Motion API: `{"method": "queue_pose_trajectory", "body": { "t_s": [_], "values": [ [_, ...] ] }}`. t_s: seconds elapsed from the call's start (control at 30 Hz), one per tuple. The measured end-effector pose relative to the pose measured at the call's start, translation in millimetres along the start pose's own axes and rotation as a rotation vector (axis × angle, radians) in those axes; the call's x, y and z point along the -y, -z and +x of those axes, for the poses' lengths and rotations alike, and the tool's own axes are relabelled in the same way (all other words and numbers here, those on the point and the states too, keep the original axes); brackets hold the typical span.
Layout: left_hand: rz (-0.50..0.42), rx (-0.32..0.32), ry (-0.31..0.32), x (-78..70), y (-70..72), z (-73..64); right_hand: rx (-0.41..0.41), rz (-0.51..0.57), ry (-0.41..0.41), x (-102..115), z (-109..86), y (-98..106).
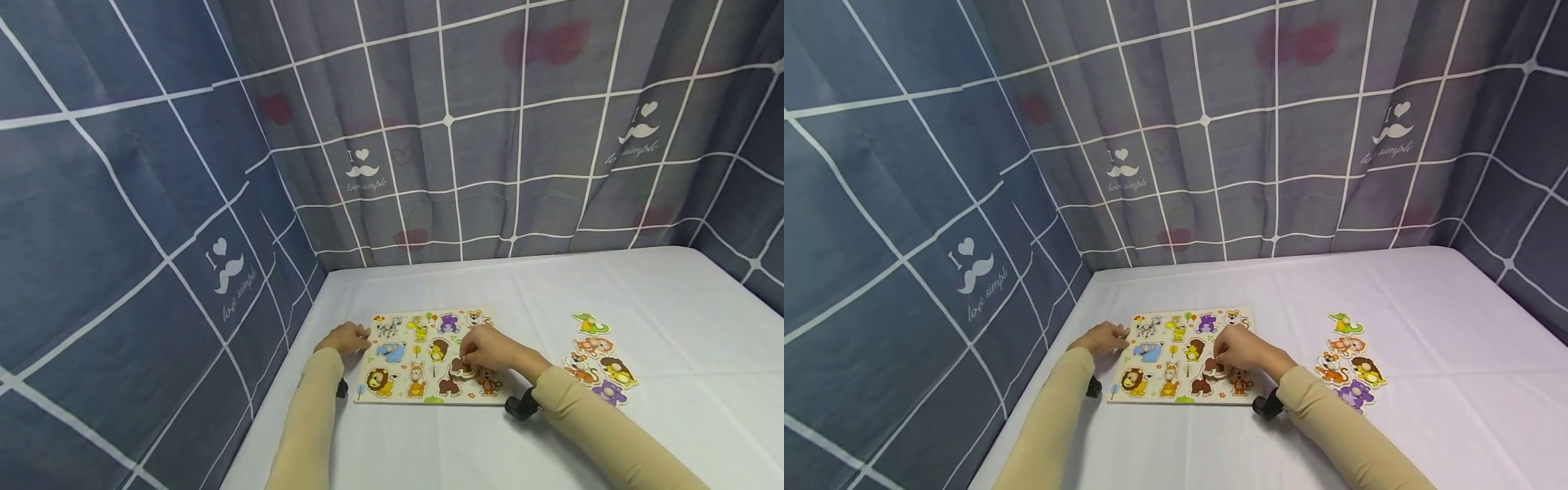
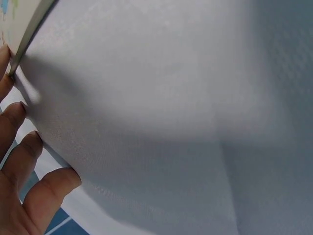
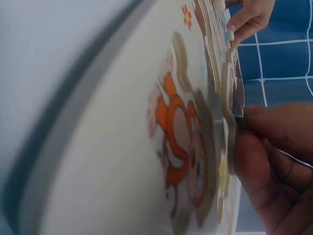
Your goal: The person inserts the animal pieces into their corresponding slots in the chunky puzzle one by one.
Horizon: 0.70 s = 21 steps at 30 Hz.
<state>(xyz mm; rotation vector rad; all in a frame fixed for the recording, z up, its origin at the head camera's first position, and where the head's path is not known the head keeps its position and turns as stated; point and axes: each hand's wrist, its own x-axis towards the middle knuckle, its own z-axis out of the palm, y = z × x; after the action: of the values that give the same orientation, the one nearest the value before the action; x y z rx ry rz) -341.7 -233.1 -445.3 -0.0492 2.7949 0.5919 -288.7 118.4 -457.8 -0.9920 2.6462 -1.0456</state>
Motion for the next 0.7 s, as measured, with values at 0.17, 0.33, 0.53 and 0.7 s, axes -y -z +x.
{"method": "queue_pose_trajectory", "body": {
  "t_s": [0.17, 0.33, 0.53, 0.7],
  "values": [
    [0.003, 0.0, 0.004, -0.8, 0.9, -0.6, 0.006, -0.019, 0.028, 3.9, 1.2, -3.0],
    [-0.008, -0.005, 0.002, -3.9, 2.8, -0.4, 0.005, -0.034, 0.003, 5.8, 2.9, -3.5],
    [-0.001, 0.002, 0.007, -3.3, 1.9, 1.5, 0.025, -0.014, -0.02, 8.8, 3.4, -7.0],
    [-0.004, 0.001, 0.017, -1.1, -0.2, 2.3, 0.027, -0.031, -0.003, 9.6, 4.7, -12.3]
  ]
}}
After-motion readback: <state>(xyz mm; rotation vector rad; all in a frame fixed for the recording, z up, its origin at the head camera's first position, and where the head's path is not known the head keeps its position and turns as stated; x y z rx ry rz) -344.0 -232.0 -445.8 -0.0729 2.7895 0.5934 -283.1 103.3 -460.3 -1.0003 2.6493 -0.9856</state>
